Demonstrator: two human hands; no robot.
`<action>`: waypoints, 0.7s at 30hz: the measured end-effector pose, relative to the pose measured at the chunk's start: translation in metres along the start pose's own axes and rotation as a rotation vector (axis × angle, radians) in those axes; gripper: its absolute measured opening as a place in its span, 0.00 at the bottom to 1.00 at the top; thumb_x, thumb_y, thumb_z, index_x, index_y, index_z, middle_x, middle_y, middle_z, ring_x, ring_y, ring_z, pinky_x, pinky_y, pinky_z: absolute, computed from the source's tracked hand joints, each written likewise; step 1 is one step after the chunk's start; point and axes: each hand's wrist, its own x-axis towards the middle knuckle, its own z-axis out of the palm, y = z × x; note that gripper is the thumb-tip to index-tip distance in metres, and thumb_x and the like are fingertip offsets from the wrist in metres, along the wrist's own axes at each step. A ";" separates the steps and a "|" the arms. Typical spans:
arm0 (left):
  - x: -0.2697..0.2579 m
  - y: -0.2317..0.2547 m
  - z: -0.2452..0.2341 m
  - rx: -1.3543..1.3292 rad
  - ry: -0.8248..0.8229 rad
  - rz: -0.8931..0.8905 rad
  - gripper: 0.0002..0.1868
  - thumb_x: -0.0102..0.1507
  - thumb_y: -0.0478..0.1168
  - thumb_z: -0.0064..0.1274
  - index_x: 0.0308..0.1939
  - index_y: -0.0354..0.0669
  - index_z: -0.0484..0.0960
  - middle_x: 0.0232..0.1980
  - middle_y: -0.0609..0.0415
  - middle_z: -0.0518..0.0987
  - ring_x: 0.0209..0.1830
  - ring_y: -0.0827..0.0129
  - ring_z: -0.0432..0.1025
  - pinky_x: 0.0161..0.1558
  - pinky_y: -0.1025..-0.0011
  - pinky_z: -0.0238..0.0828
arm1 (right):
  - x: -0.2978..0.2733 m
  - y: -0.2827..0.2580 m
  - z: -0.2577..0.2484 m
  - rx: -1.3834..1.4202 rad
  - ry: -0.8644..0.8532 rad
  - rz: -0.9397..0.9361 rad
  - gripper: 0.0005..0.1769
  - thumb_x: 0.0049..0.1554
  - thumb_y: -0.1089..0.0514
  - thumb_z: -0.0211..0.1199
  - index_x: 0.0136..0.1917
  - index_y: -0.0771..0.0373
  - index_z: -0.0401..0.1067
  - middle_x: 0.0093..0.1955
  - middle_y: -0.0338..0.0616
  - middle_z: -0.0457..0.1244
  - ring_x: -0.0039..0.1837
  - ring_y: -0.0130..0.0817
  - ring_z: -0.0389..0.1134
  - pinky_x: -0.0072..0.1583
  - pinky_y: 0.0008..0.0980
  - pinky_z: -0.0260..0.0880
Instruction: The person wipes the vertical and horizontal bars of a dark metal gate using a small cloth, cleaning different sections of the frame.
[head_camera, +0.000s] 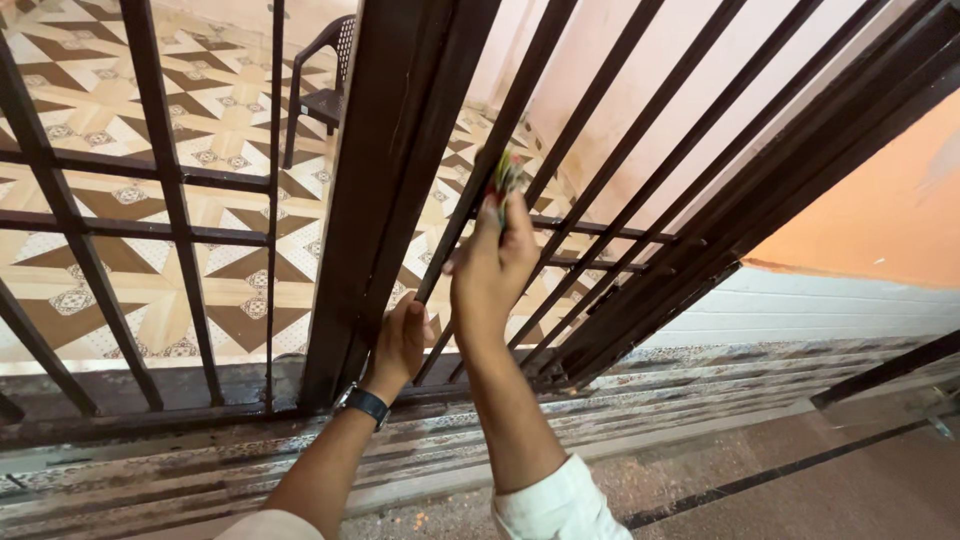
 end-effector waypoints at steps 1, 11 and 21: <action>-0.001 0.004 -0.001 0.010 0.007 -0.009 0.41 0.68 0.73 0.22 0.35 0.39 0.72 0.20 0.52 0.73 0.23 0.60 0.74 0.30 0.62 0.67 | -0.008 0.006 -0.002 -0.006 0.004 0.012 0.23 0.70 0.63 0.49 0.77 0.65 0.64 0.37 0.41 0.64 0.26 0.16 0.56 0.27 0.21 0.59; -0.004 0.018 -0.006 -0.018 -0.022 0.005 0.40 0.69 0.72 0.25 0.35 0.37 0.71 0.21 0.47 0.69 0.22 0.60 0.69 0.28 0.62 0.62 | -0.059 0.064 -0.019 -0.136 0.013 -0.186 0.26 0.69 0.67 0.48 0.79 0.65 0.64 0.61 0.49 0.71 0.34 0.16 0.56 0.35 0.20 0.54; -0.003 0.005 -0.002 -0.001 -0.029 -0.052 0.39 0.69 0.72 0.24 0.36 0.39 0.73 0.21 0.55 0.73 0.23 0.68 0.71 0.30 0.67 0.65 | -0.036 0.038 -0.020 0.198 0.023 0.345 0.10 0.67 0.62 0.50 0.55 0.67 0.71 0.36 0.36 0.62 0.26 0.18 0.55 0.29 0.22 0.56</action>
